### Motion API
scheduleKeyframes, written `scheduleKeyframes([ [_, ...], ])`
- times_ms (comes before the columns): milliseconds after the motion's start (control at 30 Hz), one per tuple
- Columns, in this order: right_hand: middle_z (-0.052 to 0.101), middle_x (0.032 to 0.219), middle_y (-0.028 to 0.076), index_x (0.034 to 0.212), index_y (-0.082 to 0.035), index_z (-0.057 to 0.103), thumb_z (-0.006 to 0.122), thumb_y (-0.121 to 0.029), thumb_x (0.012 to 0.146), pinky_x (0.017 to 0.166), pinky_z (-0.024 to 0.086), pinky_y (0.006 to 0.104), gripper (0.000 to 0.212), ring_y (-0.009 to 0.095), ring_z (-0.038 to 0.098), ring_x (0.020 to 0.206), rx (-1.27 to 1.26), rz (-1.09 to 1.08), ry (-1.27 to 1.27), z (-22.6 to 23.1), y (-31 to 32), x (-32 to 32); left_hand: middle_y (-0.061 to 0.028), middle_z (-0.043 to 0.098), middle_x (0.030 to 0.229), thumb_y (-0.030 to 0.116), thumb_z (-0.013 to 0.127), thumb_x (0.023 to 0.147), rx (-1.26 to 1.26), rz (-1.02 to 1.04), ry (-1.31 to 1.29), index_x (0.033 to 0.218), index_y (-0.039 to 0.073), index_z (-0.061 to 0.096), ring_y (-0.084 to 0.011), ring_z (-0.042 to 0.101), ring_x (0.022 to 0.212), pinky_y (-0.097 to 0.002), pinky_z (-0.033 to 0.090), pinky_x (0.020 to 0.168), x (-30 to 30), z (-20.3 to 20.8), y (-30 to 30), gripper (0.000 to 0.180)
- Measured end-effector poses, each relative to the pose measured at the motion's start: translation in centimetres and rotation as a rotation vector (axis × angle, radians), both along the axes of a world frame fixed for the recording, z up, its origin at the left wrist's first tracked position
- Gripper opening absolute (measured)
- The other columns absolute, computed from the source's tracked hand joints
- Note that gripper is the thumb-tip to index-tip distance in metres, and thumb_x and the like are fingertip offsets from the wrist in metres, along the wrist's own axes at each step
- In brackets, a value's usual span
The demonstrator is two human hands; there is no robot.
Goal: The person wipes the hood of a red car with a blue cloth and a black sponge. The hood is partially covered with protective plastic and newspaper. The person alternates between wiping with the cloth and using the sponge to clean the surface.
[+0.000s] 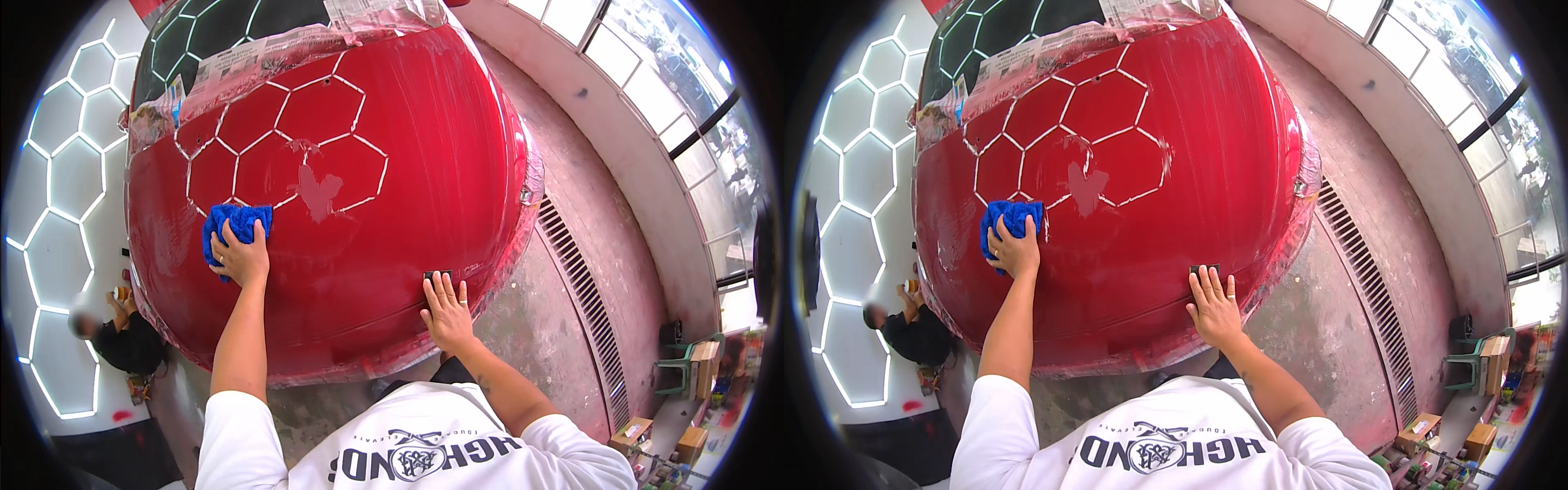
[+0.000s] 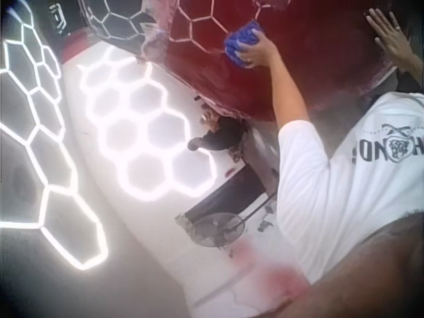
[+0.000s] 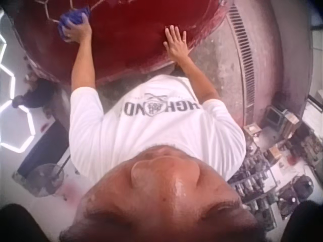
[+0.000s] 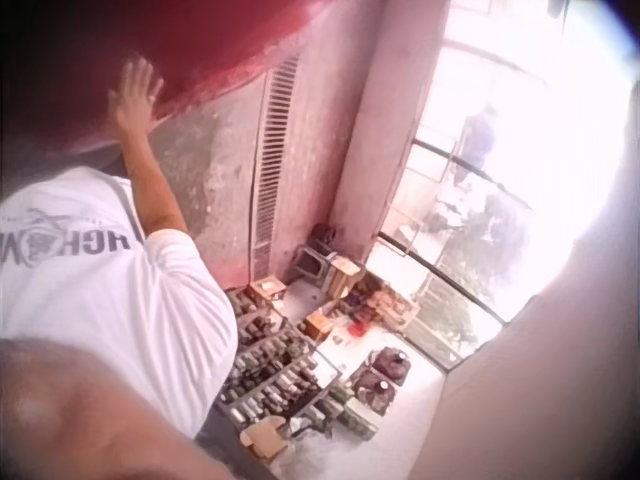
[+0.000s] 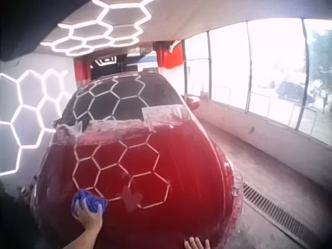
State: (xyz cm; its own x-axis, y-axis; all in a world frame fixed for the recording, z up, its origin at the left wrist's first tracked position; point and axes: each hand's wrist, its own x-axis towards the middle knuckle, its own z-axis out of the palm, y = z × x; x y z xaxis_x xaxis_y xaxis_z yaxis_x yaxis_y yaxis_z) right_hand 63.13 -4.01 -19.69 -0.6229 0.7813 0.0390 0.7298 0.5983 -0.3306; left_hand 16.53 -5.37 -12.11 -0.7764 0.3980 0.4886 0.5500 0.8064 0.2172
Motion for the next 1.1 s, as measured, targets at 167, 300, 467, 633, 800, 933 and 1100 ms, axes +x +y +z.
scheduleKeyframes([
  [167, 0.026, 0.18, 0.018, 0.171, -0.008, 0.033, 0.046, -0.038, 0.113, 0.134, 0.012, 0.0645, 0.067, 0.036, 0.021, 0.168, 0.14, -0.024, 0.046, 5.4, 13.1, -5.6, -0.0252, 0.038, 0.169, 0.067, 0.069, 0.096, -0.018, 0.03, -0.027, 0.161, 0.023, 0.044, -0.0455, 0.036, 0.158, -0.0796, 0.02, 0.123, 0.1, 0.2, -0.2, 0.082],
  [300, 0.025, 0.181, 0.016, 0.171, -0.008, 0.032, 0.033, -0.044, 0.117, 0.134, 0.016, 0.0649, 0.064, 0.035, 0.019, 0.168, 0.183, -0.003, -0.024, 9.5, 30.9, -12.8, -0.0202, 0.043, 0.168, 0.063, 0.072, 0.096, -0.008, 0.023, 0.031, 0.16, 0.023, 0.048, -0.0439, 0.04, 0.156, -0.0768, 0.023, 0.123, -0.1, -1.0, -0.1, 0.08],
  [467, 0.023, 0.182, 0.014, 0.171, -0.012, 0.031, 0.029, -0.048, 0.117, 0.134, 0.016, 0.067, 0.065, 0.033, 0.017, 0.169, 0.161, 0.009, -0.053, 13.5, 50.8, -23.0, -0.0189, 0.044, 0.167, 0.05, 0.078, 0.095, 0.005, -0.017, 0.06, 0.158, 0.02, 0.049, -0.043, 0.042, 0.154, -0.0718, 0.025, 0.124, 0.1, -0.6, -1.0, 0.076],
  [633, 0.021, 0.183, 0.01, 0.172, -0.016, 0.029, 0.027, -0.051, 0.116, 0.134, 0.015, 0.0681, 0.066, 0.033, 0.017, 0.169, 0.22, -0.001, -0.03, 15.6, 62.3, -28.9, -0.0231, 0.046, 0.164, 0.046, 0.081, 0.09, 0.053, -0.098, 0.075, 0.155, 0.015, 0.054, -0.0433, 0.042, 0.152, -0.0667, 0.025, 0.125, -0.8, -0.3, -1.2, 0.077],
  [800, 0.027, 0.181, 0.011, 0.171, -0.014, 0.031, 0.029, -0.051, 0.116, 0.133, 0.018, 0.0669, 0.066, 0.034, 0.02, 0.168, 0.222, 0.021, 0.004, 13.2, 57.4, -24.9, -0.0229, 0.047, 0.163, 0.05, 0.08, 0.091, 0.048, -0.086, 0.091, 0.155, 0.018, 0.053, -0.0437, 0.045, 0.151, -0.0693, 0.028, 0.123, -1.1, -0.9, -0.5, 0.077],
  [933, 0.031, 0.177, 0.018, 0.167, -0.009, 0.036, 0.037, -0.043, 0.116, 0.131, 0.023, 0.0678, 0.062, 0.038, 0.025, 0.166, 0.306, 0.075, 0.052, 9.3, 41.2, -16.1, -0.0223, 0.045, 0.164, 0.061, 0.076, 0.092, 0.016, -0.018, 0.1, 0.156, 0.022, 0.051, -0.0449, 0.044, 0.151, -0.0733, 0.03, 0.12, -1.1, -1.1, -0.9, 0.079],
  [1100, 0.026, 0.179, 0.02, 0.169, -0.004, 0.034, 0.05, -0.037, 0.111, 0.133, 0.016, 0.0652, 0.069, 0.039, 0.022, 0.167, 0.134, 0.077, 0.036, 5.6, 15.9, -3.3, -0.023, 0.041, 0.167, 0.07, 0.07, 0.094, -0.001, 0.026, 0.045, 0.16, 0.023, 0.047, -0.0468, 0.039, 0.155, -0.0802, 0.023, 0.121, -0.5, -0.9, -0.7, 0.083],
])
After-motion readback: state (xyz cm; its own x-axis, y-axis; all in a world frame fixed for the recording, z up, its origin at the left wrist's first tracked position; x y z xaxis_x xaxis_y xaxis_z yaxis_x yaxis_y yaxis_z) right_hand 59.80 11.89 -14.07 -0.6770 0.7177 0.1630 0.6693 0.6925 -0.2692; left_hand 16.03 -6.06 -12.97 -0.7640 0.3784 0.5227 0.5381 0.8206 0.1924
